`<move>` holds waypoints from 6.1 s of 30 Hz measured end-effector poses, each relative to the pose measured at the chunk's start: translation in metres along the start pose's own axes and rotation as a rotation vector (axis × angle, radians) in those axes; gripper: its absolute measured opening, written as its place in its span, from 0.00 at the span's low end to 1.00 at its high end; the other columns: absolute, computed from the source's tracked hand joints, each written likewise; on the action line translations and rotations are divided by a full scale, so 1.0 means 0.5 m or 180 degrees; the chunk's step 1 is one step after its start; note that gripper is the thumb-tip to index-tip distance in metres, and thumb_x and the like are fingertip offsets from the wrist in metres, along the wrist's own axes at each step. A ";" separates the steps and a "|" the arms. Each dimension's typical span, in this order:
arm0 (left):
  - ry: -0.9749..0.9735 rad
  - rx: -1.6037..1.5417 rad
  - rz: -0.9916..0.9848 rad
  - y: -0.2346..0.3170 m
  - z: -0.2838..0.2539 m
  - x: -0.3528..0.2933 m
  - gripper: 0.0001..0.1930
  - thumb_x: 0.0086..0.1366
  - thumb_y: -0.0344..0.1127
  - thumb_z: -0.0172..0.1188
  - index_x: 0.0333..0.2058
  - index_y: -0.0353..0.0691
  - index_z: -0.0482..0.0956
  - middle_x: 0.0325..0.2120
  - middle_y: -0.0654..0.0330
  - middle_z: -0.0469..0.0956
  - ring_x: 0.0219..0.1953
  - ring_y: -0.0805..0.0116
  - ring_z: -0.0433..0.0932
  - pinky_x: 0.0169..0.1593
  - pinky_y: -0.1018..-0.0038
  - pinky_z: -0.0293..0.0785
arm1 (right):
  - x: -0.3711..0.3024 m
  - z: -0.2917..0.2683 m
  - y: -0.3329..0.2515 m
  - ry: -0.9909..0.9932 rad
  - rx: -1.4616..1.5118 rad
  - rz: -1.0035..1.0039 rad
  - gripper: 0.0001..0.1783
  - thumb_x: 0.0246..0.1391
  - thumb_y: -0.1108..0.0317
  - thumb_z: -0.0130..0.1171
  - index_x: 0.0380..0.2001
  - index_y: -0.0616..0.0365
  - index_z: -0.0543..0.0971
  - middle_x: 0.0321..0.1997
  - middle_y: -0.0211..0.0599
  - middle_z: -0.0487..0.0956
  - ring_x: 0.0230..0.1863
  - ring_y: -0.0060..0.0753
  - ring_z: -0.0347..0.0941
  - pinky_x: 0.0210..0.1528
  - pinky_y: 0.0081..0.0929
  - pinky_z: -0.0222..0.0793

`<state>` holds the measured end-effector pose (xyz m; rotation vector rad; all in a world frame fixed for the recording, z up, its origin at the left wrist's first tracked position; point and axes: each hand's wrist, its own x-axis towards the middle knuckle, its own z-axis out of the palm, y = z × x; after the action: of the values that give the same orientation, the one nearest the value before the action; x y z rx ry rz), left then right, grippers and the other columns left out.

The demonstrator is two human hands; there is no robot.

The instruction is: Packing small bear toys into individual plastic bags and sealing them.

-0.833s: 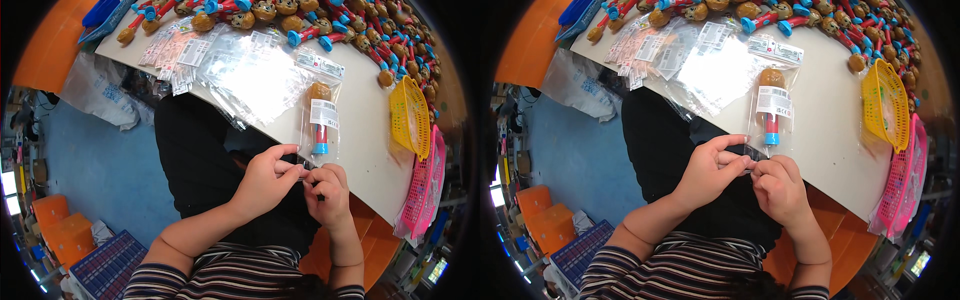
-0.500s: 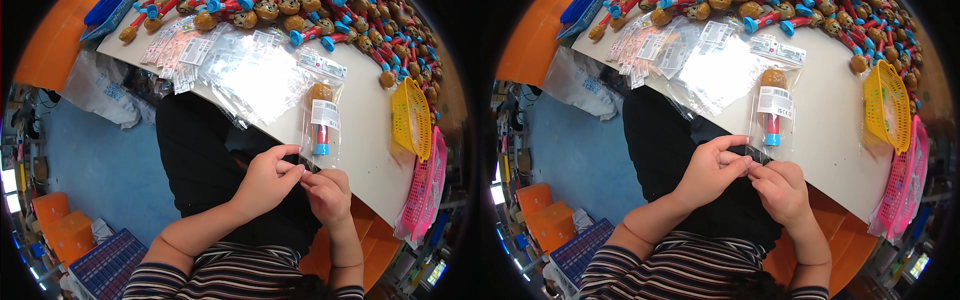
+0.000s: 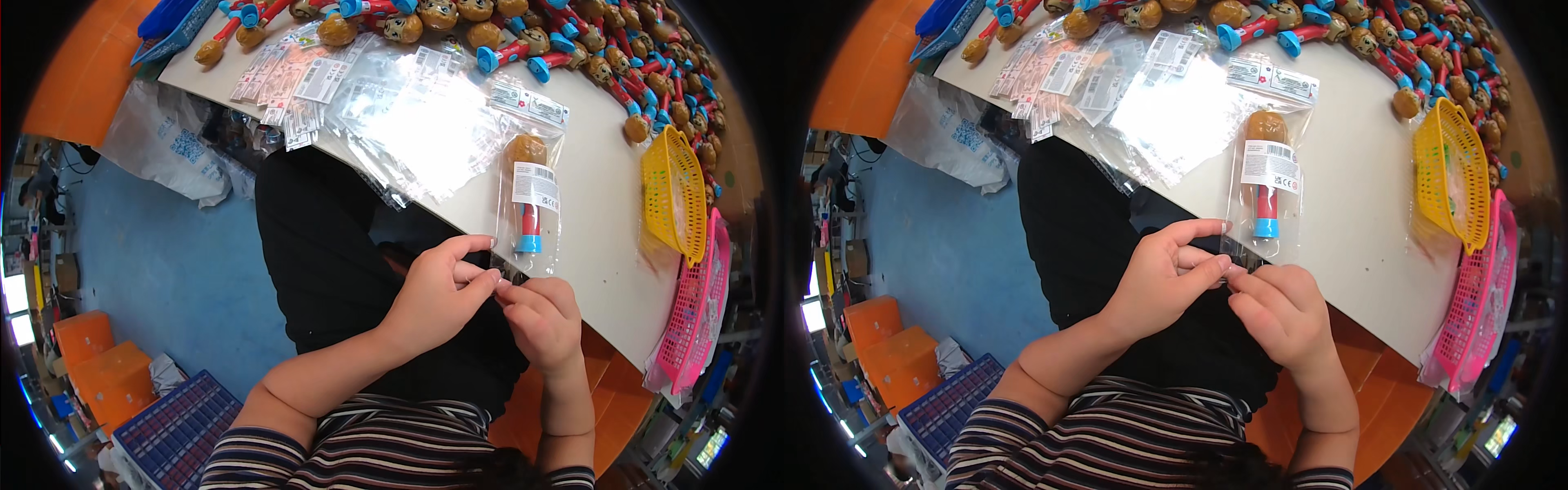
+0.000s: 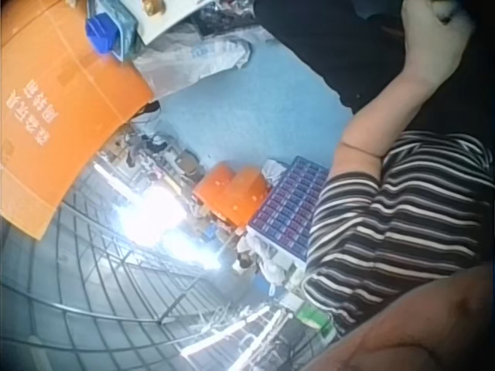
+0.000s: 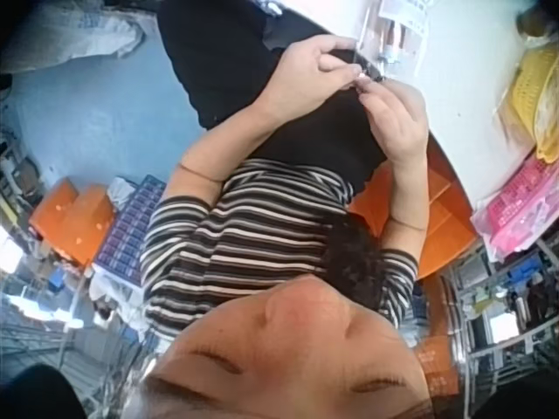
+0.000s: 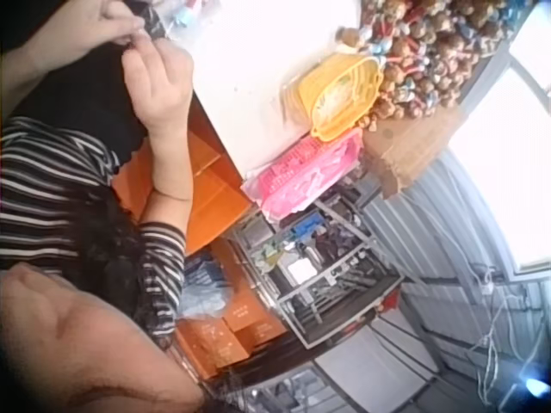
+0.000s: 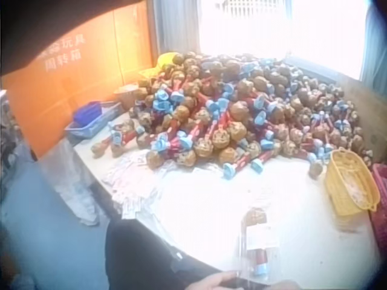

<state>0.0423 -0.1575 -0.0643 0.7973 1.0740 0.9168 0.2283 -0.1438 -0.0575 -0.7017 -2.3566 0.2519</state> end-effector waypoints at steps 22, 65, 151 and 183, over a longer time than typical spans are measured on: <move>0.0077 -0.0138 0.0090 -0.001 0.004 0.007 0.18 0.64 0.26 0.55 0.51 0.24 0.68 0.30 0.48 0.83 0.35 0.71 0.83 0.39 0.80 0.76 | -0.008 0.004 0.002 0.0153 0.0733 0.0663 0.26 0.38 0.89 0.62 0.32 0.52 0.59 0.33 0.38 0.76 0.33 0.42 0.71 0.37 0.33 0.67; -0.0044 0.0237 0.0020 -0.004 0.014 -0.007 0.20 0.63 0.23 0.58 0.53 0.28 0.67 0.32 0.51 0.83 0.37 0.73 0.82 0.42 0.82 0.76 | -0.125 -0.402 0.408 0.1175 -0.0559 0.3357 0.10 0.49 0.72 0.65 0.34 0.62 0.78 0.33 0.37 0.82 0.36 0.24 0.78 0.38 0.22 0.73; -0.0697 0.0573 0.1139 -0.025 -0.016 0.020 0.02 0.63 0.22 0.57 0.33 0.30 0.78 0.43 0.53 0.71 0.38 0.76 0.74 0.41 0.81 0.73 | -0.104 -0.068 -0.027 0.1248 0.2851 0.3437 0.03 0.54 0.80 0.57 0.28 0.66 0.74 0.55 0.58 0.73 0.43 0.35 0.80 0.42 0.24 0.78; -0.0474 -0.0128 0.0135 -0.032 0.017 0.011 0.05 0.60 0.19 0.61 0.36 0.29 0.78 0.41 0.54 0.77 0.40 0.72 0.79 0.46 0.80 0.77 | -0.093 -0.072 -0.062 0.1530 0.2867 0.3981 0.09 0.63 0.71 0.50 0.32 0.66 0.76 0.51 0.48 0.75 0.40 0.31 0.80 0.42 0.23 0.78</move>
<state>0.0550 -0.1599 -0.0779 0.8441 0.9093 0.8976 0.2683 -0.1953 -0.0444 -1.4121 -0.8878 1.3587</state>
